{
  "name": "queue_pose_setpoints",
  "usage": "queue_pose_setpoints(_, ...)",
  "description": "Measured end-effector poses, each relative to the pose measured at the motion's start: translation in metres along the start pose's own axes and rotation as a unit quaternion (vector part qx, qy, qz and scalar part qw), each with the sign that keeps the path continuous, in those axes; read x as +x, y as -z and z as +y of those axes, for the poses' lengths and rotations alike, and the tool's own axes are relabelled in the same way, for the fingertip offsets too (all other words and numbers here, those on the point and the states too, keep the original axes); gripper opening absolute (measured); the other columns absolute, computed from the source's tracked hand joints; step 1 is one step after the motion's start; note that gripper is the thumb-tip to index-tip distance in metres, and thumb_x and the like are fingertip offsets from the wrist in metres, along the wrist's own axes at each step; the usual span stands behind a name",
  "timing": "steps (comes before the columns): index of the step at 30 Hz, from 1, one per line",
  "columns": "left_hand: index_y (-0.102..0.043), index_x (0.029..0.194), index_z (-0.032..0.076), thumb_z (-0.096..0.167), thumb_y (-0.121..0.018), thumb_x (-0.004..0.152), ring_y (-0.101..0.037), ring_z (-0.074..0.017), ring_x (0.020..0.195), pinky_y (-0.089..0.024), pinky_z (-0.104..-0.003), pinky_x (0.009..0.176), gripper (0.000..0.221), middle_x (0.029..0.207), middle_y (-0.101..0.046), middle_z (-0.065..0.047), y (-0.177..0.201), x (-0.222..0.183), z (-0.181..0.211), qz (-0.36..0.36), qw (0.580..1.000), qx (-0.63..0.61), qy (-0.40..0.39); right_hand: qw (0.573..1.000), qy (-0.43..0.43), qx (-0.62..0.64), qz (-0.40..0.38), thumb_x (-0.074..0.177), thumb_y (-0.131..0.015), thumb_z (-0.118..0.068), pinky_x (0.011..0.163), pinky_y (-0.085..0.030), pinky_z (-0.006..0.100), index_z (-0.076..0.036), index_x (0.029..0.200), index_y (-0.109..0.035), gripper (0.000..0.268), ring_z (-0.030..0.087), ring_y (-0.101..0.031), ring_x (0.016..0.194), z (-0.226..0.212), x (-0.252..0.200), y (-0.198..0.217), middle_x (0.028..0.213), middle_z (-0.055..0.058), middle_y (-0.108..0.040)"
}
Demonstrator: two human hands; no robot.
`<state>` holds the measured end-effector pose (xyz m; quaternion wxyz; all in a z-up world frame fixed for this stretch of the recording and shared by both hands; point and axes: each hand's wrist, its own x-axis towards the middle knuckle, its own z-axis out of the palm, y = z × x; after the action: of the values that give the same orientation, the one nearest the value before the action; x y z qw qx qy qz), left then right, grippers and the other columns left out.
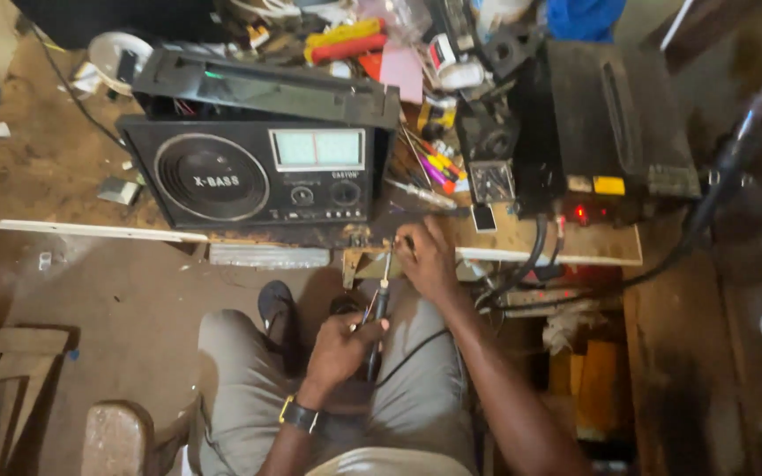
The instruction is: Repairing a radio by stripping wires and soldering them to the internal circuitry on a workbench.
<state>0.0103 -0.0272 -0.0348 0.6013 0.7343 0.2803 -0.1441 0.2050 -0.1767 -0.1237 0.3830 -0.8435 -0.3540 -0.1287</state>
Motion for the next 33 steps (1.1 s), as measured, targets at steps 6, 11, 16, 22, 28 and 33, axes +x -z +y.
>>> queue_pose_setpoints(6, -0.076, 0.064, 0.014, 0.044, -0.076, 0.086, -0.052, -0.0097, 0.058, -0.041, -0.031, 0.062, 0.037, 0.058, -0.067, 0.002, -0.003, 0.011, -0.005, -0.002, 1.0, 0.011, 0.004, 1.0, 0.029, 0.003, -0.01, 0.09, -0.063, 0.001, 0.075, -0.047, 0.042, -0.008, 0.101, -0.068, 0.015, 0.028, -0.059, 0.085, 0.002, 0.004, 0.001, 0.098, 0.009, -0.057)
queue_pose_setpoints(11, -0.077, 0.065, 0.014, 0.041, -0.077, 0.088, -0.053, -0.0093, 0.057, -0.041, -0.029, 0.06, 0.036, 0.059, -0.065, 0.002, -0.003, 0.009, -0.004, -0.006, 1.0, -0.008, 0.005, 0.998, 0.063, 0.019, 0.001, 0.088, -0.06, -0.007, 0.074, -0.043, 0.042, -0.005, 0.097, -0.069, 0.013, 0.028, -0.054, 0.088, -0.001, 0.002, 0.009, 0.096, 0.011, -0.056)
queue_pose_setpoints(16, -0.073, 0.064, 0.015, 0.04, -0.078, 0.091, -0.045, -0.0083, 0.06, -0.037, -0.031, 0.06, 0.037, 0.06, -0.054, 0.005, -0.009, 0.019, -0.027, -0.015, 0.998, -0.038, -0.043, 1.0, -0.014, 0.001, -0.006, 0.099, -0.059, -0.019, 0.079, -0.046, 0.045, -0.01, 0.103, -0.069, 0.014, 0.03, -0.061, 0.091, -0.008, 0.0, 0.01, 0.1, 0.01, -0.062)
queue_pose_setpoints(22, -0.07, 0.065, 0.012, 0.026, -0.082, 0.093, -0.043, -0.0068, 0.061, -0.034, -0.028, 0.059, 0.033, 0.062, -0.056, 0.006, -0.016, 0.022, -0.038, -0.031, 0.988, -0.145, -0.034, 1.0, -0.012, 0.006, -0.015, 0.095, -0.061, -0.011, 0.076, -0.048, 0.044, -0.007, 0.103, -0.068, 0.011, 0.03, -0.062, 0.088, -0.001, 0.001, 0.002, 0.101, 0.011, -0.06)
queue_pose_setpoints(28, -0.071, 0.071, 0.009, 0.021, -0.078, 0.092, -0.06, -0.0097, 0.069, -0.046, -0.027, 0.072, 0.025, 0.07, -0.076, -0.003, -0.025, 0.034, -0.051, -0.035, 0.97, -0.229, -0.068, 0.999, 0.006, -0.012, -0.03, 0.092, -0.066, -0.012, 0.082, -0.044, 0.043, -0.01, 0.101, -0.069, 0.01, 0.027, -0.058, 0.09, -0.006, 0.006, 0.008, 0.1, 0.008, -0.061)
queue_pose_setpoints(33, -0.071, 0.074, 0.006, 0.017, -0.078, 0.093, -0.065, -0.0135, 0.064, -0.05, -0.028, 0.068, 0.023, 0.07, -0.078, -0.008, -0.023, 0.033, -0.044, -0.029, 0.965, -0.259, -0.035, 1.0, 0.013, 0.008, -0.017, 0.093, -0.067, -0.012, 0.086, -0.042, 0.045, -0.012, 0.099, -0.067, 0.007, 0.027, -0.06, 0.094, -0.001, 0.009, 0.011, 0.1, 0.007, -0.064)
